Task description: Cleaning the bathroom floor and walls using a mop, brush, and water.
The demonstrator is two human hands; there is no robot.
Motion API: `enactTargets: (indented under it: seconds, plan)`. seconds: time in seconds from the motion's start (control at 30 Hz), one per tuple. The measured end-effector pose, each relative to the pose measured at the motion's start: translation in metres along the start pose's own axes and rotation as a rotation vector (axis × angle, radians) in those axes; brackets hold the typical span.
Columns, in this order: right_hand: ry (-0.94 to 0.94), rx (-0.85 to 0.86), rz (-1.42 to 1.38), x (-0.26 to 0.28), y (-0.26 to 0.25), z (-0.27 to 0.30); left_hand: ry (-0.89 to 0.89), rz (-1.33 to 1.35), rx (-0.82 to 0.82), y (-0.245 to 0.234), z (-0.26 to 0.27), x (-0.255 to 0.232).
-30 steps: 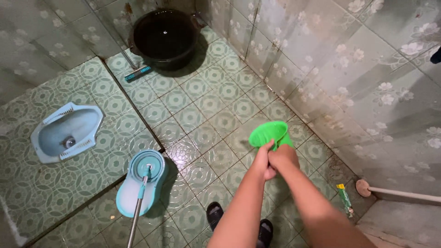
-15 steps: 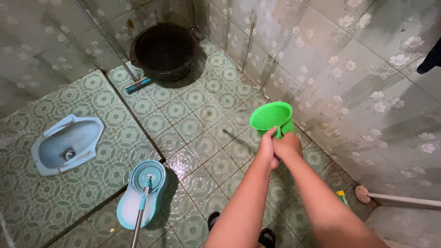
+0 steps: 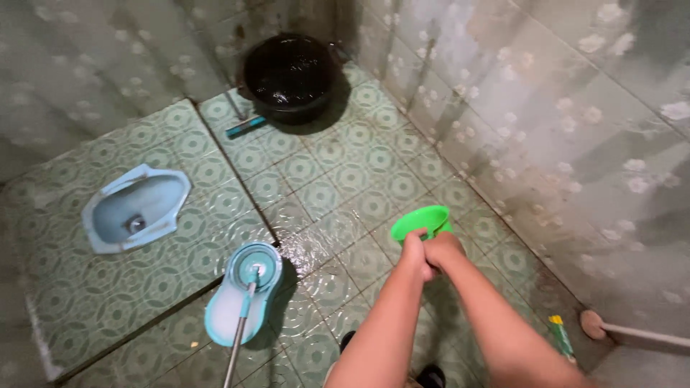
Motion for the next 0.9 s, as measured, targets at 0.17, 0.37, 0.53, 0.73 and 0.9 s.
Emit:
enactTargets:
  seconds: [0.17, 0.37, 0.53, 0.73, 0.9]
  plan:
    - [-0.066, 0.041, 0.117, 0.075, -0.001, 0.036, 0.078, 0.055, 0.021, -0.005, 0.037, -0.061]
    - [-0.172, -0.042, 0.115, 0.13, -0.032, 0.061, 0.212, 0.103, 0.076, 0.015, 0.057, -0.109]
    - [-0.151, -0.075, -0.043, 0.126, -0.055, 0.068, 0.259, 0.025, 0.092, 0.051, 0.075, -0.114]
    - [-0.102, -0.035, -0.245, 0.115, -0.051, 0.052, 0.271, -0.142, 0.026, 0.041, 0.048, -0.117]
    - [-0.164, 0.035, 0.077, 0.137, -0.032, 0.058, 0.22, -0.013, 0.078, 0.026, 0.072, -0.12]
Point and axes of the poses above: each hand's wrist, its own z-axis away from the middle knuckle, its own y-axis out of the palm, x = y × z, the point moved 9 cm from there along -z, towards the middle knuckle, and after that the axes turned 9 degrees about z, right-handed, at the moved point
